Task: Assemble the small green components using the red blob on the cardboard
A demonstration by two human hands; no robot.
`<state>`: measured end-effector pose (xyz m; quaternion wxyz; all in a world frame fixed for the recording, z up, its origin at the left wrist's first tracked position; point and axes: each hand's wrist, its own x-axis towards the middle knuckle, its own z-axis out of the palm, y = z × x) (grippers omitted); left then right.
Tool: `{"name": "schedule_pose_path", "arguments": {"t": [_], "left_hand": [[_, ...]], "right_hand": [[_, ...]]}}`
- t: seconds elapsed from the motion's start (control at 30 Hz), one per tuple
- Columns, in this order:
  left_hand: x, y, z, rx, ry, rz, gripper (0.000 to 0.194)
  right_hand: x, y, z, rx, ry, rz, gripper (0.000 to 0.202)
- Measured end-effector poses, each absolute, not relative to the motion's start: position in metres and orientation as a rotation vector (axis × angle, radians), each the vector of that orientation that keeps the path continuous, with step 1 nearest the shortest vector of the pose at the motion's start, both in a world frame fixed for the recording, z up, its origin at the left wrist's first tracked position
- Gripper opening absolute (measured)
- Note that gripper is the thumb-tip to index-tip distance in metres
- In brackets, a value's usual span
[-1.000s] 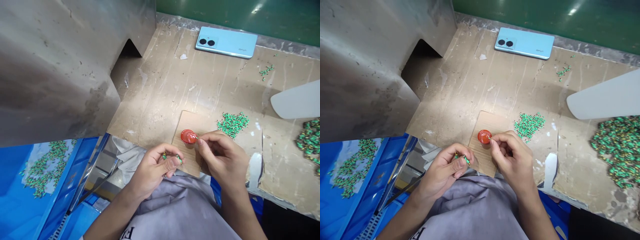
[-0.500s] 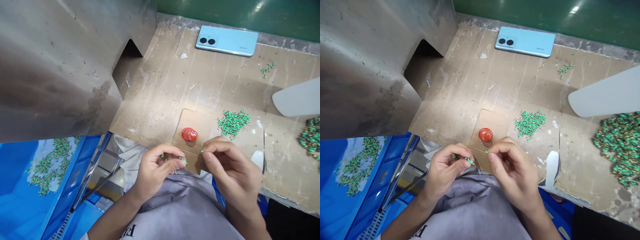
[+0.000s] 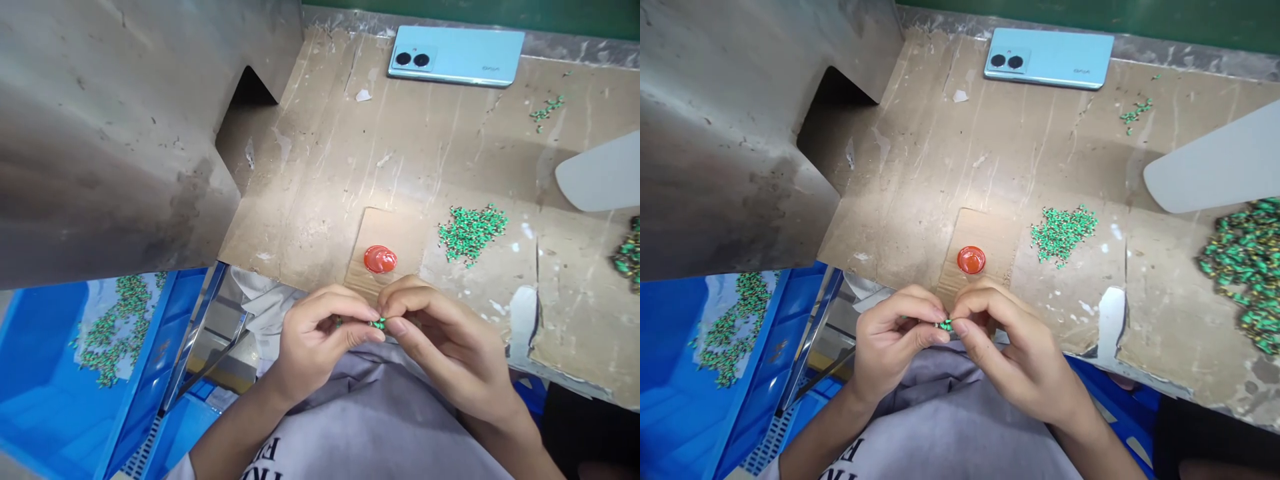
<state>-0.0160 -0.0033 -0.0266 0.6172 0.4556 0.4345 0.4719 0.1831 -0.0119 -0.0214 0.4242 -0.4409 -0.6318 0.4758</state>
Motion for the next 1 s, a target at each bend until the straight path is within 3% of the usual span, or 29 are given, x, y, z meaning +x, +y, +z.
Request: {"name": "schedule_pose_path", "arguments": {"t": [0.57, 1.0], "left_hand": [[-0.018, 0.002, -0.040, 1.449, 0.874, 1.243, 0.017], [-0.019, -0.001, -0.044, 1.375, 0.828, 1.202, 0.016]], "right_hand": [[0.193, -0.008, -0.020, -1.076, -1.602, 1.328, 0.009], [0.197, -0.003, -0.015, -0.994, -1.726, 1.247, 0.011]]}}
